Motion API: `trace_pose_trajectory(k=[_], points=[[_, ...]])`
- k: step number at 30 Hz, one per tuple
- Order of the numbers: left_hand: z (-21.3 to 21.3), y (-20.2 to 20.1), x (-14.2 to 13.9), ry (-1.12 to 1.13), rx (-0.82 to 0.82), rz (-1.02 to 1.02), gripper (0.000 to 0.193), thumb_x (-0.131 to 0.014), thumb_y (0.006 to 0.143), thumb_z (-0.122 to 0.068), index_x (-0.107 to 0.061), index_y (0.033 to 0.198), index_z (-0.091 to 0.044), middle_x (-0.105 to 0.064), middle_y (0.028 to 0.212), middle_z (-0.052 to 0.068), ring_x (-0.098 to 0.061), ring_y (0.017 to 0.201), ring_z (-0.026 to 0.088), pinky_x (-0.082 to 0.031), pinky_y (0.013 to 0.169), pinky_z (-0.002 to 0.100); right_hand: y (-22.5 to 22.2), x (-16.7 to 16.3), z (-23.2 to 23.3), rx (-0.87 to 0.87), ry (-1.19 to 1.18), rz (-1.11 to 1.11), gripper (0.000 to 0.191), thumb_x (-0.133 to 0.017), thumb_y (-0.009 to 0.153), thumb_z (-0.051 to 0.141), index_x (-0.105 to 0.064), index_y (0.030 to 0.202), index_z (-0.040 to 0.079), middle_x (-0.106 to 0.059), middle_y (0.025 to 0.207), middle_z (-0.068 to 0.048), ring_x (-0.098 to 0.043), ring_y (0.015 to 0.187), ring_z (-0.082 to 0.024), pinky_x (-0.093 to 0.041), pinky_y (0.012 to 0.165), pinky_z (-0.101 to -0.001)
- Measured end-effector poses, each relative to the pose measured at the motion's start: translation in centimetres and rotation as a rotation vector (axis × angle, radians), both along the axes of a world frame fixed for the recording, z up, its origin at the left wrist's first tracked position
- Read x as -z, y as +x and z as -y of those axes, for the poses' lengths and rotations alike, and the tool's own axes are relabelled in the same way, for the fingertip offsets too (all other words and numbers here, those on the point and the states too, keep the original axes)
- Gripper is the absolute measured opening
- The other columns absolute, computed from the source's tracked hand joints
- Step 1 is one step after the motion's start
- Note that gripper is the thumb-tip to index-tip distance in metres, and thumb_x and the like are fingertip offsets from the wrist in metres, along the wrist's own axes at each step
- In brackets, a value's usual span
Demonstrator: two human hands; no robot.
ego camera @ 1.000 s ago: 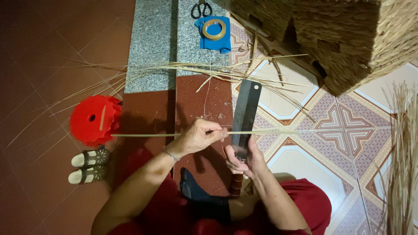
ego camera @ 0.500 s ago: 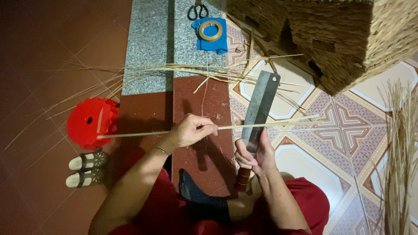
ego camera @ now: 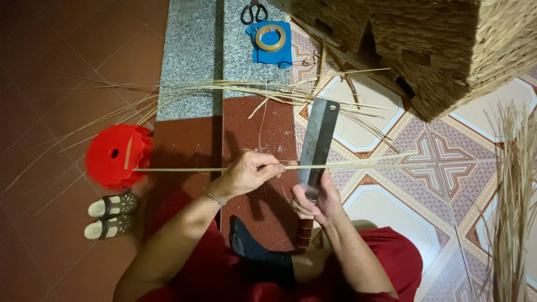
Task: The person sits on the floor and uses a large knife to split and shave thin bamboo strips. They repeatedly hold a strip, run the blade along its length to thin it, and set the finished pieces aside.
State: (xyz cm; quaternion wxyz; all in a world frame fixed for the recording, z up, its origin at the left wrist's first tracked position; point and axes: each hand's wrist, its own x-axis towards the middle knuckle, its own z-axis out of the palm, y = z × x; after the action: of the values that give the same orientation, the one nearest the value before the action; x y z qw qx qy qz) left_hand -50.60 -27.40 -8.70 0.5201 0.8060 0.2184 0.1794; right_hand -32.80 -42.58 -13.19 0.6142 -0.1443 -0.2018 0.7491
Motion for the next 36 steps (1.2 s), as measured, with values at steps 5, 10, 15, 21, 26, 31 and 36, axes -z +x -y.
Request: trace_pose_trajectory(k=[5, 10, 15, 21, 26, 31, 36], points=[[0.0, 0.3, -0.4, 0.052, 0.033, 0.068, 0.018, -0.07, 0.1, -0.017, -0.077, 0.089, -0.004, -0.081, 0.093, 0.002, -0.068, 0.074, 0.002, -0.054, 0.061, 0.024, -0.3, 1.1, -0.1, -0.148, 0.205, -0.056, 0.082, -0.028, 0.104, 0.08, -0.062, 0.097, 0.006, -0.035, 0.058, 0.0, -0.032, 0.048, -0.012, -0.026, 0.044, -0.0252], [0.4, 0.6, -1.2, 0.071, -0.016, -0.003, 0.015, -0.072, 0.095, -0.018, -0.08, 0.095, -0.005, -0.074, 0.069, 0.004, -0.063, 0.062, 0.003, -0.051, 0.055, 0.025, -1.3, 2.0, -0.3, -0.051, -0.016, 0.031, 0.078, -0.03, 0.1, 0.076, -0.056, 0.111, 0.004, -0.037, 0.056, 0.002, -0.031, 0.043, -0.009, -0.025, 0.039, -0.024], [-0.3, 0.7, -1.1, 0.019, -0.013, -0.098, 0.016, -0.071, 0.096, -0.02, -0.079, 0.096, -0.007, -0.071, 0.066, 0.002, -0.057, 0.056, 0.004, -0.047, 0.05, 0.026, 0.0, 0.3, -0.6, 0.066, -0.004, 0.097, 0.079, -0.031, 0.1, 0.071, -0.05, 0.137, 0.004, -0.038, 0.054, 0.004, -0.031, 0.037, -0.006, -0.027, 0.034, -0.0227], [-2.0, -0.5, 0.5, -0.001, 0.072, -0.004, 0.018, -0.07, 0.098, -0.019, -0.079, 0.092, -0.005, -0.074, 0.073, -0.001, -0.06, 0.065, 0.003, -0.047, 0.056, 0.024, 2.2, -1.8, 0.6, 0.18, 0.111, 0.07, 0.089, -0.031, 0.1, 0.073, -0.038, 0.154, 0.002, -0.039, 0.05, 0.002, -0.031, 0.034, -0.007, -0.029, 0.032, -0.0241], [-1.7, -1.0, 1.3, 0.05, 0.056, 0.015, 0.018, -0.07, 0.099, -0.018, -0.078, 0.088, -0.005, -0.072, 0.071, 0.0, -0.06, 0.065, 0.003, -0.047, 0.057, 0.023, 1.7, -1.1, 0.7, 0.099, 0.116, 0.073, 0.1, -0.03, 0.1, 0.078, -0.037, 0.157, -0.004, -0.038, 0.052, 0.004, -0.03, 0.037, -0.008, -0.029, 0.036, -0.0255], [-0.9, -0.7, 1.3, 0.064, 0.059, 0.045, 0.016, -0.071, 0.097, -0.017, -0.079, 0.09, -0.006, -0.076, 0.075, 0.001, -0.064, 0.065, 0.003, -0.05, 0.058, 0.023, 0.6, -0.7, 0.8, 0.07, 0.018, 0.08, 0.089, -0.032, 0.096, 0.074, -0.034, 0.157, 0.009, -0.037, 0.051, 0.002, -0.03, 0.037, -0.009, -0.028, 0.036, -0.0268], [-0.4, -0.5, 1.2, -0.007, 0.046, 0.027, 0.016, -0.071, 0.097, -0.018, -0.079, 0.091, -0.006, -0.08, 0.085, 0.001, -0.067, 0.069, 0.003, -0.054, 0.06, 0.023, 0.0, -1.0, 0.7, 0.009, 0.084, 0.06, 0.091, -0.029, 0.097, 0.076, -0.033, 0.16, 0.011, -0.035, 0.049, 0.002, -0.03, 0.037, -0.008, -0.026, 0.035, -0.0256]])
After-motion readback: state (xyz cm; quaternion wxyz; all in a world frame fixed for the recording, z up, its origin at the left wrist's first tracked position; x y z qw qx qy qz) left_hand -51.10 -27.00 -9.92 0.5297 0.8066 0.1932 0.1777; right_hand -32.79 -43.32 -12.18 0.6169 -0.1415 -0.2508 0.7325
